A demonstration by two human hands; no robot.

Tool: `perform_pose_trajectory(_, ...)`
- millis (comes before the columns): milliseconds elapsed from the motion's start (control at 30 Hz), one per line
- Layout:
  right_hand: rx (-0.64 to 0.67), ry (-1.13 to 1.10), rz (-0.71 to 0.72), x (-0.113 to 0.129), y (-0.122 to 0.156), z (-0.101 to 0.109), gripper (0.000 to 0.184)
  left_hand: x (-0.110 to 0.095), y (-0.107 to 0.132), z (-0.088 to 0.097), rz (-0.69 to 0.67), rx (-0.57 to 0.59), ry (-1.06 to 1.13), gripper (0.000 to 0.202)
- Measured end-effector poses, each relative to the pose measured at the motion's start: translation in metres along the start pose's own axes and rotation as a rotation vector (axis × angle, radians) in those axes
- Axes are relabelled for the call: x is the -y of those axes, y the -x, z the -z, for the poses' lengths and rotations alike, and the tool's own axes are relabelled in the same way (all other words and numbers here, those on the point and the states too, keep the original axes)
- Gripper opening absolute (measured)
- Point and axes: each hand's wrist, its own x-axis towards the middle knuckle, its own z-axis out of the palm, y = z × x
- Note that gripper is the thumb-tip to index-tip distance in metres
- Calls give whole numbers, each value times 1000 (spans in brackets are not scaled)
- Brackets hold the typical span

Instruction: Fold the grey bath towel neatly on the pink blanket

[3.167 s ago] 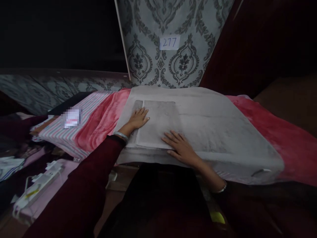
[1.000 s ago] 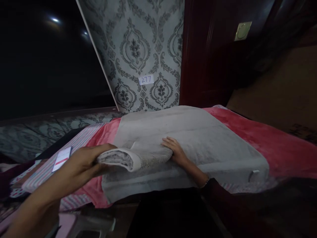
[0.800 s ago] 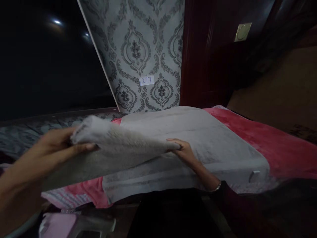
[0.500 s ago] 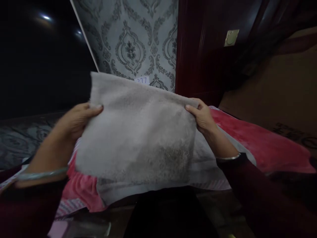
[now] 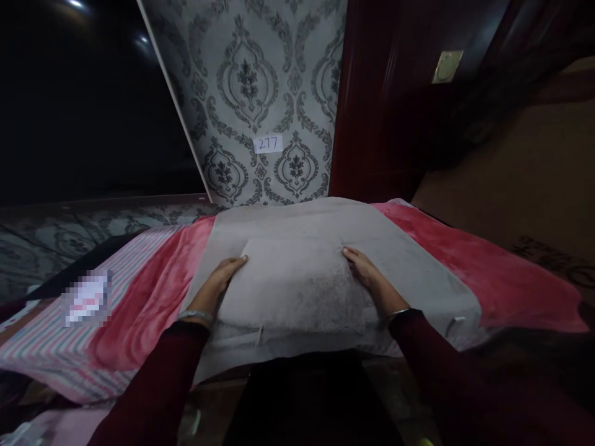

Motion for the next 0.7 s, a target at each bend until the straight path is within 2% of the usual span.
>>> perform_pose_trajectory(167, 9, 94, 60, 3, 2, -4, 79, 5, -23, -7, -39, -28, -146, 49)
perform_pose_trajectory(300, 51, 176, 75, 4, 15, -9, 101, 16, -30, -10, -65, -55, -150, 46)
perform_pose_trajectory(400, 64, 248, 133, 7, 23, -13, 98, 15, -30, -11, -118, -95, -145, 42)
perform_pose_trajectory(467, 31, 267, 217, 15, 24, -15, 92, 7, -29, -9, -170, -114, -140, 40)
perform_pose_trajectory(600, -32, 267, 363, 52, 12, -17, 87, -23, -33, 3, -251, -100, -76, 43)
perform_pose_trajectory(700, -14, 208, 326, 73, -3, -18, 91, -38, -43, 10, -217, -75, -62, 47)
